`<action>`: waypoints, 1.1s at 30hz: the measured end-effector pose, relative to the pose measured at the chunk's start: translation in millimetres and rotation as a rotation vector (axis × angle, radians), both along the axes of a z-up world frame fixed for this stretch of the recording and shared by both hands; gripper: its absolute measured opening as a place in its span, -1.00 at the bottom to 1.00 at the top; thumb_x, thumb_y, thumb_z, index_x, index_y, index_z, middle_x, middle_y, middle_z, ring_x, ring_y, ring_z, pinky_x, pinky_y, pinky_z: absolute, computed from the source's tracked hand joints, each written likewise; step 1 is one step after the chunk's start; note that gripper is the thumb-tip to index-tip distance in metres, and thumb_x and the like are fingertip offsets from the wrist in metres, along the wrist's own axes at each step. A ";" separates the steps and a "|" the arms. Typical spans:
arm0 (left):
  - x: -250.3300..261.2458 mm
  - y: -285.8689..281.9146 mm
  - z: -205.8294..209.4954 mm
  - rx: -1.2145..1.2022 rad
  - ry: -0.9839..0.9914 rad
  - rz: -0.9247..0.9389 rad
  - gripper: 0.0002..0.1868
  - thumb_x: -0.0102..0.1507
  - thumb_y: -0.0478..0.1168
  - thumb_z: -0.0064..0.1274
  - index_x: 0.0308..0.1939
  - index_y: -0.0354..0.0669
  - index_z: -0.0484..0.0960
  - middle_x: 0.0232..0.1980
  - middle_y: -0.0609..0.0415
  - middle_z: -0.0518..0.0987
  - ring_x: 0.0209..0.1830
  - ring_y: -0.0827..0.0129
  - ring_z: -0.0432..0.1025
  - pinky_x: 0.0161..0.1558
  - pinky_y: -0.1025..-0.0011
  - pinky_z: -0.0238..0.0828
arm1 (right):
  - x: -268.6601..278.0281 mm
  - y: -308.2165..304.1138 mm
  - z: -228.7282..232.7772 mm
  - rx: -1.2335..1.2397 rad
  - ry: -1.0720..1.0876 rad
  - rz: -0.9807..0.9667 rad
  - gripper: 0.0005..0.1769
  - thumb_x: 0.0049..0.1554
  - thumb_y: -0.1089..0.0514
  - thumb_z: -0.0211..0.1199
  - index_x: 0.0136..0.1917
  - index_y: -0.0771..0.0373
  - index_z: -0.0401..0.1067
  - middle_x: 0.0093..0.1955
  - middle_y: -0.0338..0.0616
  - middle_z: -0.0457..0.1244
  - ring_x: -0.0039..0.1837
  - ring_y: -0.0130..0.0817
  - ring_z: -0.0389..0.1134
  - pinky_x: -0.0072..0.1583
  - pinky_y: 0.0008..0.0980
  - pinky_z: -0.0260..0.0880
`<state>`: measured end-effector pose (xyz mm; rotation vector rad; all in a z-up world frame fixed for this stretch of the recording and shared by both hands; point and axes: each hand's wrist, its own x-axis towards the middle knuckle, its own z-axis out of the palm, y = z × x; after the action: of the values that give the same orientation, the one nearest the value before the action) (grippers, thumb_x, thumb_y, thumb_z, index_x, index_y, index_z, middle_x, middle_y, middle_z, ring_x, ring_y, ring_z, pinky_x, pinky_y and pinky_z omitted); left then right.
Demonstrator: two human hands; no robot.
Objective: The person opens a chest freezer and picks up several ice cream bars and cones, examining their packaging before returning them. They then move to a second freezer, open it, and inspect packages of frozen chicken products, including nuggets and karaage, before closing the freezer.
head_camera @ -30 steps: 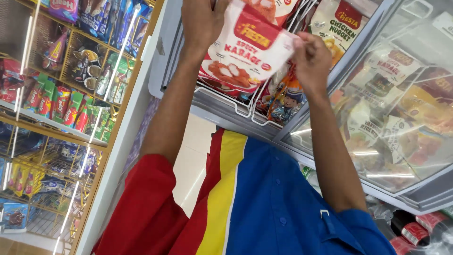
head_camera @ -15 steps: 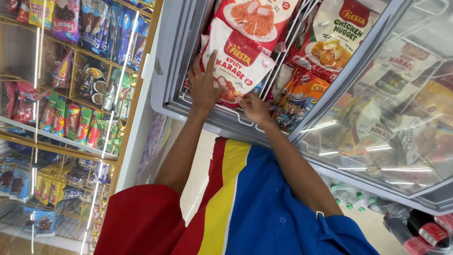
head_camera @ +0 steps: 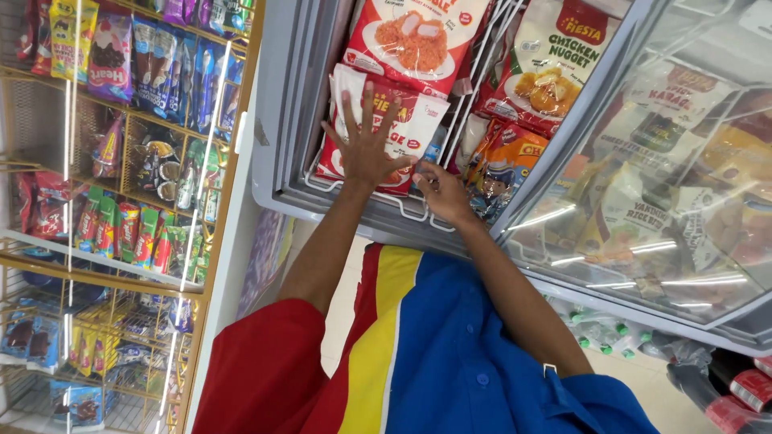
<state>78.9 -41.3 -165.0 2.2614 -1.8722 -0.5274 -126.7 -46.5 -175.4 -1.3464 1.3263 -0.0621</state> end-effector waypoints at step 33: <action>147.4 31.4 -5.1 -0.533 -0.021 0.522 0.26 0.01 0.61 0.39 0.53 -0.02 0.28 0.36 -0.16 0.48 0.34 -0.22 0.39 0.32 -0.13 0.31 | -73.4 23.8 66.6 -0.598 -0.124 -0.571 -0.72 0.23 0.45 0.28 0.22 0.35 0.54 0.03 0.02 0.29 0.09 -0.19 0.43 0.09 -0.31 0.56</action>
<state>226.3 -9.9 -170.1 2.2313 -1.1534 0.0713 -200.1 -22.7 -108.8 -1.3656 1.6152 -0.9803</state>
